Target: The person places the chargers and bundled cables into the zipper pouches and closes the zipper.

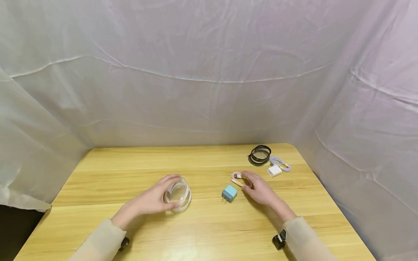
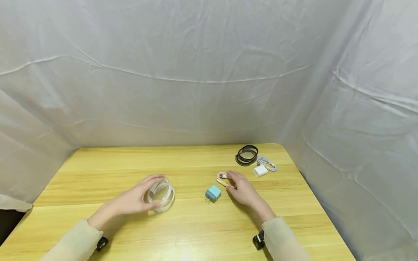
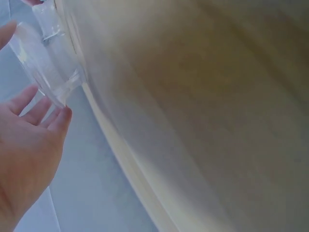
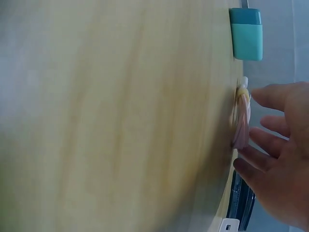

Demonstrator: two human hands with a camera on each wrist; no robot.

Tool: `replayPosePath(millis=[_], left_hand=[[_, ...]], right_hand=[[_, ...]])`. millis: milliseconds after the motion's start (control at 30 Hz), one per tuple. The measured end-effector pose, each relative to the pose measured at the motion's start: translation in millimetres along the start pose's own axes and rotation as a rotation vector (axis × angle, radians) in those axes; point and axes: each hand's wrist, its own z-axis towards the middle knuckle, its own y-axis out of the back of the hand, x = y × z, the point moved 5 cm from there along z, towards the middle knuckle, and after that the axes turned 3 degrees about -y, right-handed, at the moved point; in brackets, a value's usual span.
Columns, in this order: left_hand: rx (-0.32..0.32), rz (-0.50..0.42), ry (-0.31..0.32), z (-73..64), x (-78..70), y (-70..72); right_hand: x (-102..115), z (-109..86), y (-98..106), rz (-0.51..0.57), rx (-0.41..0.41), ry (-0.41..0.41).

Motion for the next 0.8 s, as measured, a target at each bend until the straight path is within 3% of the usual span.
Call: replayPosePath(millis=[333, 567, 800], left_hand=[[0.017, 0.137, -0.012, -8.3, -5.8, -8.1], [0.023, 0.166, -0.02, -13.6, -9.3, -9.8], [0.011, 0.279, -0.045, -17.4, -13.2, -13.2]], right_hand=[[0, 3.4, -3, -0.073, 0.024, 0.05], [-1, 6.1, -3, -0.074, 0.048, 0.043], [-4, 6.6, -2, -0.078, 0.044, 0.042]])
